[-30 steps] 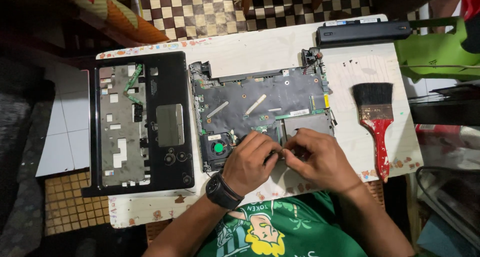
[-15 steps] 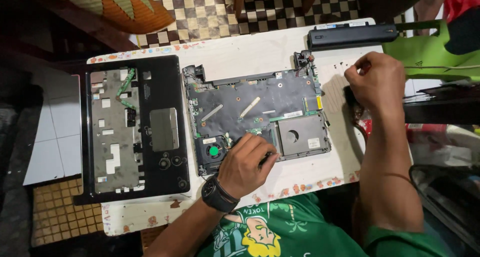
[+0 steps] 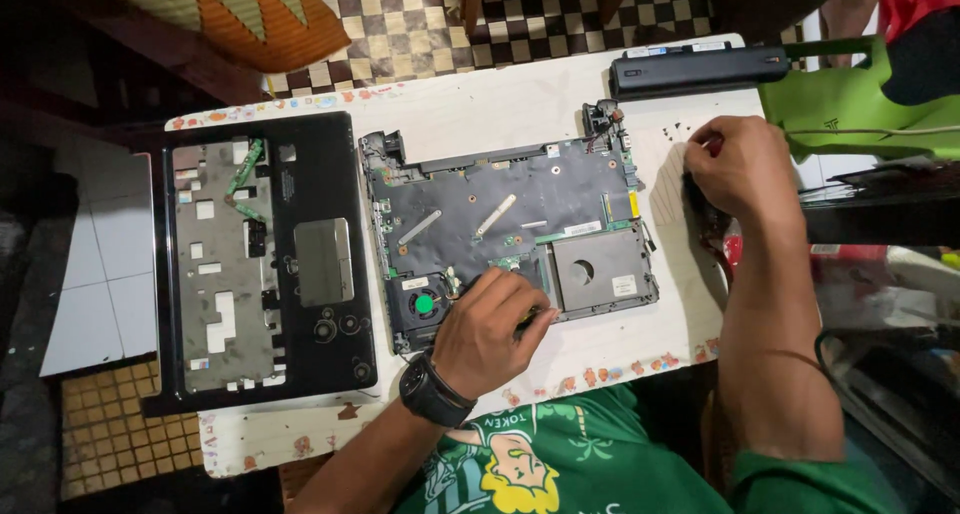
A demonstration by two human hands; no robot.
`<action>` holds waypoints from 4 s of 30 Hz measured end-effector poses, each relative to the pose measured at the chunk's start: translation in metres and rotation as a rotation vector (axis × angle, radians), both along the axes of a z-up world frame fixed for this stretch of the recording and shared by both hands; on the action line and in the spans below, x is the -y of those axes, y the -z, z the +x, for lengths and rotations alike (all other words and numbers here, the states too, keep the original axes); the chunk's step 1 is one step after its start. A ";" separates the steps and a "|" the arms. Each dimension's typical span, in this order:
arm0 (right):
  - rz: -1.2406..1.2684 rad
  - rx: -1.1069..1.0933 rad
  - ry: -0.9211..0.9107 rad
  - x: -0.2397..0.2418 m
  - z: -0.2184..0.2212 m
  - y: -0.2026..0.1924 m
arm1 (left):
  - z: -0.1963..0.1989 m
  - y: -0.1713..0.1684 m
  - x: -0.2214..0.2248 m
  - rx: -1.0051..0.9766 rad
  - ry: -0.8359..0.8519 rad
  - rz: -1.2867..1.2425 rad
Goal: Repairing a laptop by removing internal screws with a screwdriver and cleaning components with a brush
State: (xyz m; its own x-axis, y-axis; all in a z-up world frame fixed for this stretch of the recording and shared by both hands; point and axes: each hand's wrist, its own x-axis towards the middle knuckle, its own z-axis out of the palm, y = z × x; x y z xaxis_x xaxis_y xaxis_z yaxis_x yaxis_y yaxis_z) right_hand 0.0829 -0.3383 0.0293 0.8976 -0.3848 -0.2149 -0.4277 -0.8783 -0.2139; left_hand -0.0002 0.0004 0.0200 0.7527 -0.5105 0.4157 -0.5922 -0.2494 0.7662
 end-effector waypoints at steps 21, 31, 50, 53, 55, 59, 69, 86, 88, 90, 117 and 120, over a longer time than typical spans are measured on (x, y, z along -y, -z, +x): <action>-0.183 -0.368 0.211 -0.016 -0.100 -0.047 | 0.005 -0.024 -0.006 -0.225 -0.090 -0.212; -0.225 -0.314 0.113 -0.015 -0.111 -0.025 | 0.005 -0.033 -0.008 -0.176 -0.077 -0.083; 0.788 0.097 -0.073 -0.082 -0.126 -0.083 | -0.002 -0.039 0.004 -0.487 -0.142 -0.008; 1.010 0.110 -0.279 -0.095 -0.127 -0.077 | 0.004 -0.042 0.010 -0.750 -0.183 -0.112; 1.045 0.153 -0.368 -0.102 -0.129 -0.067 | 0.005 -0.031 0.010 -0.906 -0.206 -0.197; 1.564 0.231 -0.293 -0.111 -0.128 -0.051 | 0.006 -0.003 0.007 -0.991 -0.179 -0.597; 0.719 0.436 -0.191 -0.144 -0.136 -0.083 | 0.010 -0.046 -0.011 -0.945 -0.274 -0.146; 0.564 0.316 -0.327 -0.127 -0.135 -0.078 | -0.030 -0.023 -0.062 0.091 -0.193 0.380; 0.653 0.141 -0.295 -0.125 -0.135 -0.083 | -0.030 -0.023 -0.063 0.084 -0.204 0.381; 0.770 0.138 -0.313 -0.119 -0.140 -0.087 | -0.033 -0.022 -0.063 0.093 -0.216 0.386; 0.881 0.169 -0.909 -0.141 -0.120 -0.111 | -0.066 0.007 -0.084 0.148 -0.341 0.370; 0.611 0.306 -0.740 -0.143 -0.121 -0.100 | -0.064 -0.013 -0.085 0.206 -0.538 0.526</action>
State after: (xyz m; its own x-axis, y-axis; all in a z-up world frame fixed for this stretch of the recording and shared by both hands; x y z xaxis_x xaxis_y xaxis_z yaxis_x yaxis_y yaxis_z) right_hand -0.0383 -0.1957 0.1290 0.9161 0.3907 0.0906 0.3294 -0.6040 -0.7258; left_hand -0.0640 0.0849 0.0328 0.8865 -0.2659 0.3787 -0.4045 -0.8429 0.3549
